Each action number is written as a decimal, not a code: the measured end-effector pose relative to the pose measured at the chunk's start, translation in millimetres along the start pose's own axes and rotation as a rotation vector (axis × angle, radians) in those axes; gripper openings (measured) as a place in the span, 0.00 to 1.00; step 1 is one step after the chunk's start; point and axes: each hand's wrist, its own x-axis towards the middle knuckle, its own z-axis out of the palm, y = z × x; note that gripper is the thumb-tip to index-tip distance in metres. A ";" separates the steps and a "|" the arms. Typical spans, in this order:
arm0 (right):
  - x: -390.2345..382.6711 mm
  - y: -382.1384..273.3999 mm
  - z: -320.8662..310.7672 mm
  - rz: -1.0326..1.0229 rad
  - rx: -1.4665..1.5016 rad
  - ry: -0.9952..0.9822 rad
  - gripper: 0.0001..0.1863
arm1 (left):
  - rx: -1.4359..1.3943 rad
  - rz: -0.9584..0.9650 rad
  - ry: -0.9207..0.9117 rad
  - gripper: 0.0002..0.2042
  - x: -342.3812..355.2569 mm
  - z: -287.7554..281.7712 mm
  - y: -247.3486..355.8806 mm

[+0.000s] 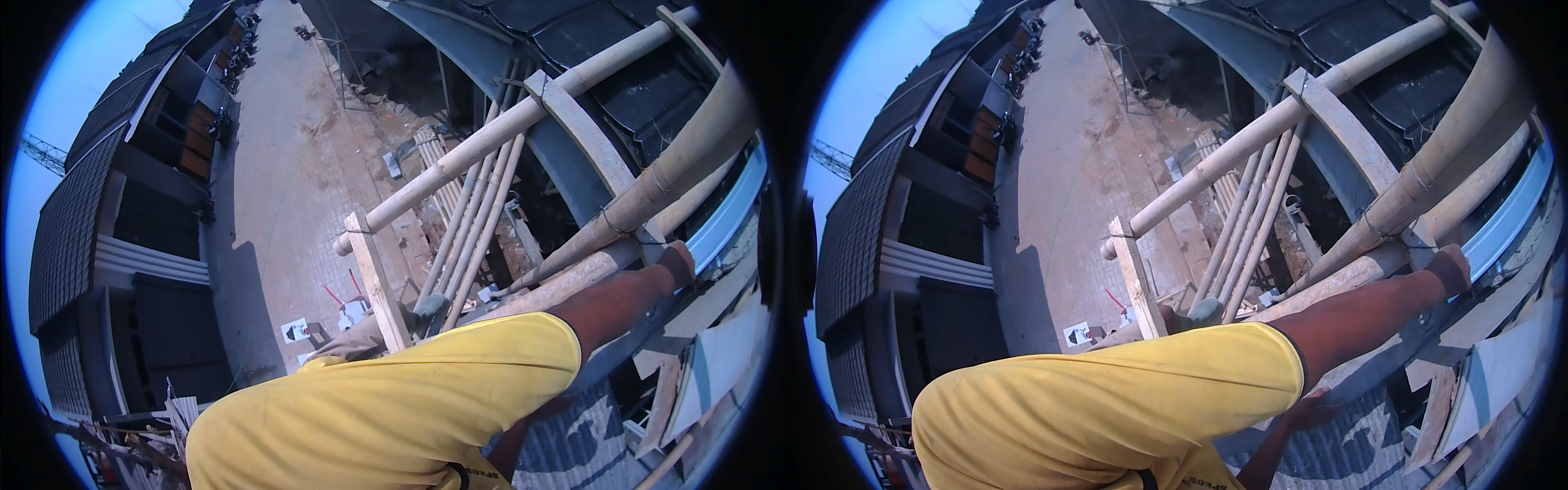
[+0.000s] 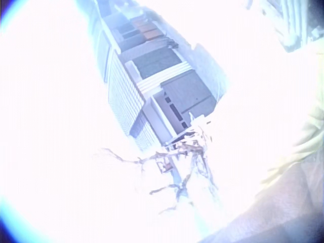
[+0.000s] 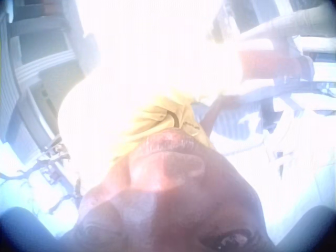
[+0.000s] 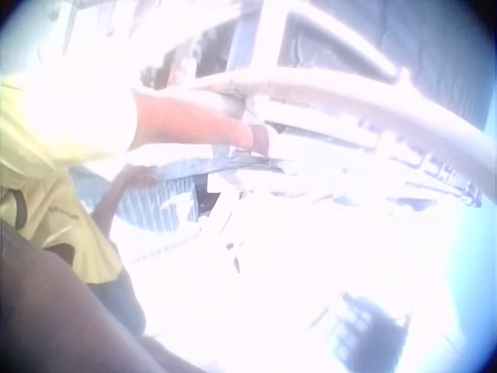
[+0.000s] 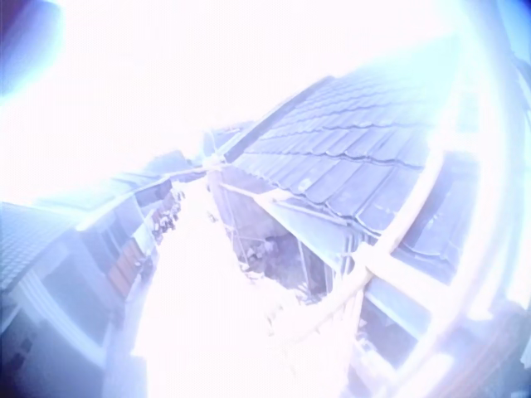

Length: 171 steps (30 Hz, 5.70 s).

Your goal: The person moves wooden planks on bamboo scaffolding, applies mortar to a concrete roof ledge using a trowel, and positions a metal gutter along the edge before securing it with a tool.

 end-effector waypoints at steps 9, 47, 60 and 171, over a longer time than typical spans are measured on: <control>4.9 -42.4 -45.7 0.085 0.063 -0.151 0.39 | -0.100 -0.125 0.028 0.12 12.8 18.0 -0.9; 11.7 -59.0 -58.2 0.040 0.191 -0.069 0.42 | 0.119 0.068 0.030 0.12 -40.9 -63.4 -22.8; 13.5 -56.5 -69.7 0.161 0.244 -0.068 0.44 | 0.211 0.154 -0.148 0.26 -19.5 -47.2 -19.0; 3.8 -51.3 -64.0 0.189 0.179 -0.026 0.46 | 0.095 0.050 -0.132 0.26 -33.4 -59.6 -1.1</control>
